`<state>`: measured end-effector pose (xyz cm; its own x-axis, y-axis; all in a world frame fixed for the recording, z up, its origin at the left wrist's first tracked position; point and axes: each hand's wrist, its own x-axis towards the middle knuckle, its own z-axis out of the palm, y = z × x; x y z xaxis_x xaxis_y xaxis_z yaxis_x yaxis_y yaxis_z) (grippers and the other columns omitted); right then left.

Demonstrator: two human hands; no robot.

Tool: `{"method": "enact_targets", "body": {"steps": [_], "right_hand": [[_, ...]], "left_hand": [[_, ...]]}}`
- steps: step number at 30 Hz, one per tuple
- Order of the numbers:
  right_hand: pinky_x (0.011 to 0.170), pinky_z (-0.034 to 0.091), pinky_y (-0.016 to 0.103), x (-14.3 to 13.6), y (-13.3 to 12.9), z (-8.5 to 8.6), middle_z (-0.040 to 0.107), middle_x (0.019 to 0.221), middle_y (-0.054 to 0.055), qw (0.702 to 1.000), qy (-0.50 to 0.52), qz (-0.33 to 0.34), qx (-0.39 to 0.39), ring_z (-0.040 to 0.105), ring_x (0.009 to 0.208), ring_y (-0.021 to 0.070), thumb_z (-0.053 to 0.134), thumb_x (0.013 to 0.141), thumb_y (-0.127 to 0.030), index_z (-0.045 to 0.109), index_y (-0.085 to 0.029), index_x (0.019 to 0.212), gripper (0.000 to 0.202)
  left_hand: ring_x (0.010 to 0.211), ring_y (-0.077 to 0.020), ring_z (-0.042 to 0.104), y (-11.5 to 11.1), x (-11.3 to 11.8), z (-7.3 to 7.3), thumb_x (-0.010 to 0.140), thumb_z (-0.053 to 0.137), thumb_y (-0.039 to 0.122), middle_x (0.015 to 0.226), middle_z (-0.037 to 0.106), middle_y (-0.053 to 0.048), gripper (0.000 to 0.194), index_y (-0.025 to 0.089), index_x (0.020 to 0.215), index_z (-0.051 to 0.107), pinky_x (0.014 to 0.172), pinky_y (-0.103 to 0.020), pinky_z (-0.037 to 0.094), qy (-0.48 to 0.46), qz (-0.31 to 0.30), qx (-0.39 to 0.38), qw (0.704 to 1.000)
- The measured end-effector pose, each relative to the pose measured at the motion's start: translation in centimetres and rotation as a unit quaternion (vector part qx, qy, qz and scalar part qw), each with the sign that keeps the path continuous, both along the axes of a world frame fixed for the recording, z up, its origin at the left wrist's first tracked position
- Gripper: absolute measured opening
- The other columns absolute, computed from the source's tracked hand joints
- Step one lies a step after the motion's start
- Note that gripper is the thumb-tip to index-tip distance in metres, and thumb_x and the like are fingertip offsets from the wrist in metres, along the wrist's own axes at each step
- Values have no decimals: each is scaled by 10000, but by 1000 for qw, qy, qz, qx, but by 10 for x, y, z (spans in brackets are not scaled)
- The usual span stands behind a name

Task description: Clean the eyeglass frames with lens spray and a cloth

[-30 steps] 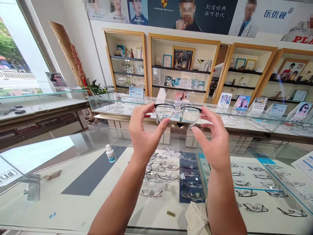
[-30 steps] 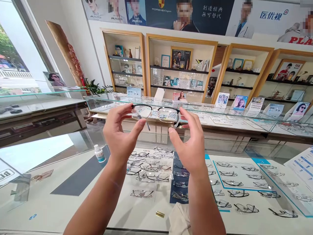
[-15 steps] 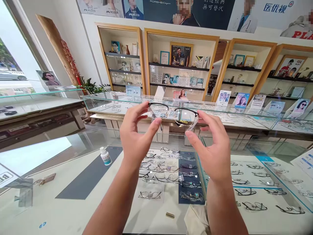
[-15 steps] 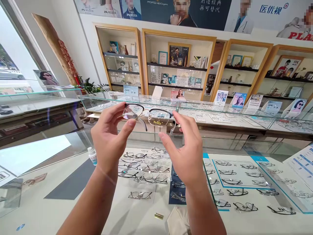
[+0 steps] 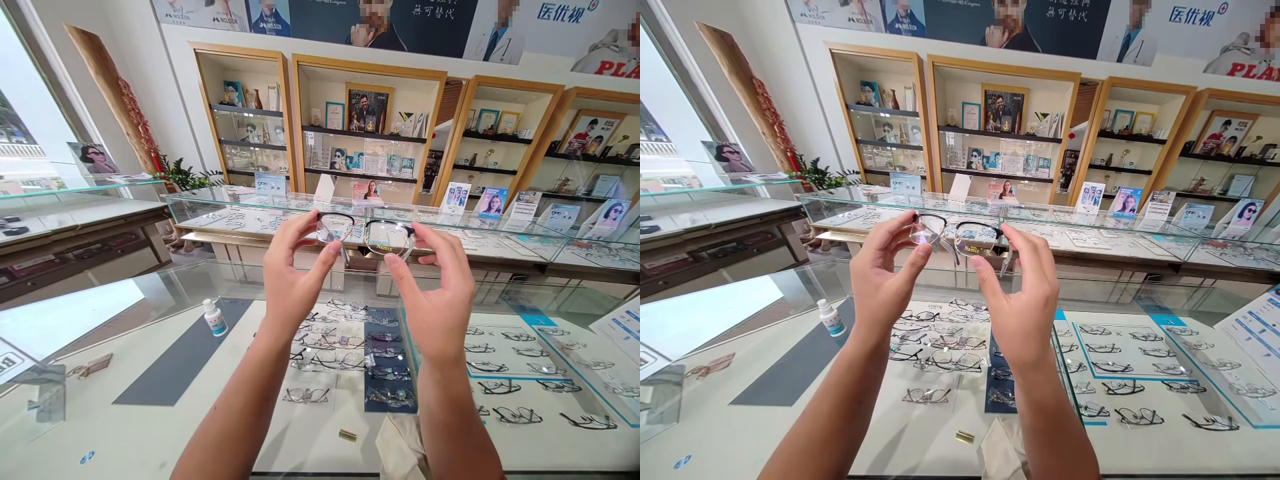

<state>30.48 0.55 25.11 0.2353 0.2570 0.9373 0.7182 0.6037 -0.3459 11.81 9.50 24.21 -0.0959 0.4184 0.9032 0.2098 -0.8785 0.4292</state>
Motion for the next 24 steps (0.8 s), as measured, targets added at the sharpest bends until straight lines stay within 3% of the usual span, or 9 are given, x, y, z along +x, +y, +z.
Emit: {"method": "enact_targets", "body": {"steps": [9,18,24], "right_hand": [[900,639,481,0,-1,2,723,1284,90,1000,-2,-17,-25,701,1151,287,728,994,-329,678,-296,1423,433],[979,636,536,13,9,-4,704,1446,117,991,40,50,-121,691,1290,324,708,984,-368,651,-303,1503,525],[995,632,535,18,18,-6,706,1483,116,979,65,95,-166,696,1313,331,754,946,-415,664,-300,1494,567]], "left_hand": [[1142,-251,744,-3,1,2,933,816,504,1309,731,-101,516,279,1384,704,921,-395,646,3,29,-10,1000],[1115,-263,690,-8,7,0,880,880,470,1199,736,-85,541,259,1342,691,874,-418,608,2,159,126,979],[1139,-270,661,-9,9,-5,826,932,444,1228,702,-82,630,264,1371,673,957,-447,588,-2,180,162,970]]}}
